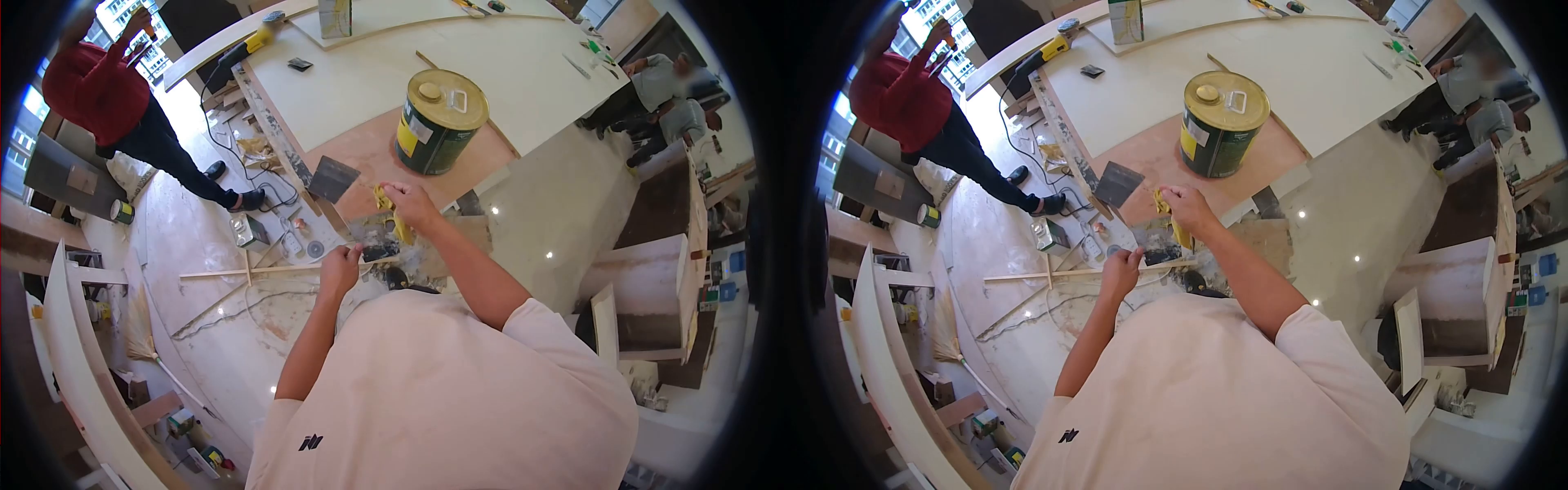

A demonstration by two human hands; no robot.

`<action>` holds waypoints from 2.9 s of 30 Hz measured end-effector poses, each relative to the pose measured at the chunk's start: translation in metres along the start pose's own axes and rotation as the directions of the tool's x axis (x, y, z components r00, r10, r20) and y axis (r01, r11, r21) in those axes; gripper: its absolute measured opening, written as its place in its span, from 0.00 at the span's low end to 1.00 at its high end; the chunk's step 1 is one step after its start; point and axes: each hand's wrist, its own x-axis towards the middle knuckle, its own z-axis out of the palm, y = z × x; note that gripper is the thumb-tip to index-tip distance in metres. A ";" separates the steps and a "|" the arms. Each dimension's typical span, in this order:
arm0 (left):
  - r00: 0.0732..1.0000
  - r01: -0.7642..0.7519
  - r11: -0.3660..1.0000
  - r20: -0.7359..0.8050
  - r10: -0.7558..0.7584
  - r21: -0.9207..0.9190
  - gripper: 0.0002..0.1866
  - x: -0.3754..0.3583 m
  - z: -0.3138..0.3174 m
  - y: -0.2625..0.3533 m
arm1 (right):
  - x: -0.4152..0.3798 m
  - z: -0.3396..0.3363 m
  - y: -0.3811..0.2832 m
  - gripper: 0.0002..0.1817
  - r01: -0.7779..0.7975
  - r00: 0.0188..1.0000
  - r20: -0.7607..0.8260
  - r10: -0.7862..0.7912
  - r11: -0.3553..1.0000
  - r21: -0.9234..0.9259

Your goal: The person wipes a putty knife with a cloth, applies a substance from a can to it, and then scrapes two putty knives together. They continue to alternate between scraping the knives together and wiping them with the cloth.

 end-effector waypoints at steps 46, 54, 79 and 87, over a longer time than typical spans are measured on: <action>0.953 -0.171 0.974 -0.275 0.126 -0.146 0.12 -0.020 -0.052 0.032 | -0.095 0.001 0.061 0.19 -0.179 0.950 -0.298 0.091 0.942 -0.282; 0.948 -0.306 0.895 0.013 0.319 0.323 0.11 0.003 0.003 0.070 | -0.072 0.006 0.079 0.16 -0.347 0.930 -0.014 0.368 0.887 0.304; 0.875 -0.451 0.758 0.065 0.481 0.472 0.13 0.011 0.014 0.081 | -0.051 -0.010 0.074 0.12 -0.544 0.839 0.246 0.486 0.773 0.327; 0.933 -0.323 0.899 -0.058 0.355 0.296 0.04 0.032 0.041 0.080 | -0.052 -0.010 0.074 0.13 -0.503 0.862 0.259 0.436 0.803 0.321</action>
